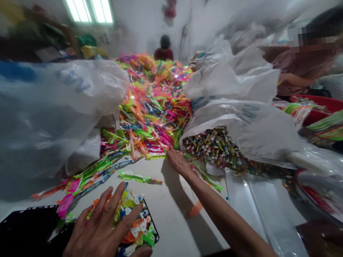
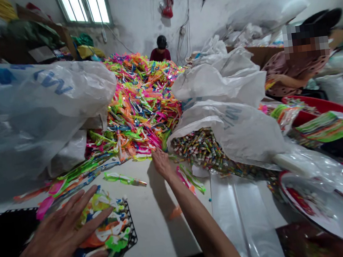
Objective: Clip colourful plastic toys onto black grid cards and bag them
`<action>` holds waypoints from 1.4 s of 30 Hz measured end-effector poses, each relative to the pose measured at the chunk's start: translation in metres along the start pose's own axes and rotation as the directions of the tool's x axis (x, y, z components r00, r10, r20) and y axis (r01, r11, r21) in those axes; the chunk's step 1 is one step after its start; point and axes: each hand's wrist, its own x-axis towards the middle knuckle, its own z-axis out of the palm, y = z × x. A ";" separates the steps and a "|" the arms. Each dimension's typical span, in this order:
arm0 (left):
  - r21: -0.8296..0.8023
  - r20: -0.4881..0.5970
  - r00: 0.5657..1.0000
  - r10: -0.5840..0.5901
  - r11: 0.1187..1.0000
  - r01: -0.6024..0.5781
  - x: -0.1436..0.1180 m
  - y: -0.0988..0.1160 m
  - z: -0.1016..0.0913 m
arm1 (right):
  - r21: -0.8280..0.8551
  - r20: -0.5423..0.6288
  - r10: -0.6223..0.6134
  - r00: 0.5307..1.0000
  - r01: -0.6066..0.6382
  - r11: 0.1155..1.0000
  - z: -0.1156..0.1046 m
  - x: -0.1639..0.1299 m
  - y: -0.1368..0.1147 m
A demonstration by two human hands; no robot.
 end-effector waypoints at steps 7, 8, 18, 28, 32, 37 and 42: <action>-0.020 -0.003 1.000 -0.022 1.000 0.022 0.007 0.008 -0.004 | 0.044 0.081 -0.039 0.996 0.036 0.998 -0.005 -0.007 -0.005; -0.017 -0.004 1.000 -0.028 0.999 0.028 0.008 0.009 -0.005 | 0.052 0.102 -0.039 0.994 0.034 0.998 -0.007 -0.011 -0.005; 0.132 -0.006 0.996 0.085 0.988 -0.083 0.009 0.009 -0.017 | 0.042 0.036 -0.039 0.999 0.037 0.998 -0.018 0.003 -0.031; 0.149 -0.005 0.997 0.073 0.986 -0.072 0.013 0.009 -0.014 | 0.008 -0.090 -0.367 0.926 0.369 0.929 0.037 0.055 -0.099; 0.120 -0.022 0.998 0.061 0.991 -0.058 0.018 0.010 -0.017 | 0.157 0.116 -0.259 0.959 0.240 0.958 0.020 0.057 -0.088; 0.100 -0.045 0.998 0.033 0.995 -0.028 0.018 0.014 -0.022 | 0.254 0.193 -0.222 0.956 0.170 0.952 -0.010 0.034 -0.066; 0.039 0.008 1.000 0.012 0.999 -0.012 0.011 0.015 -0.021 | 0.377 0.106 -0.156 0.982 0.105 0.920 -0.019 -0.017 -0.047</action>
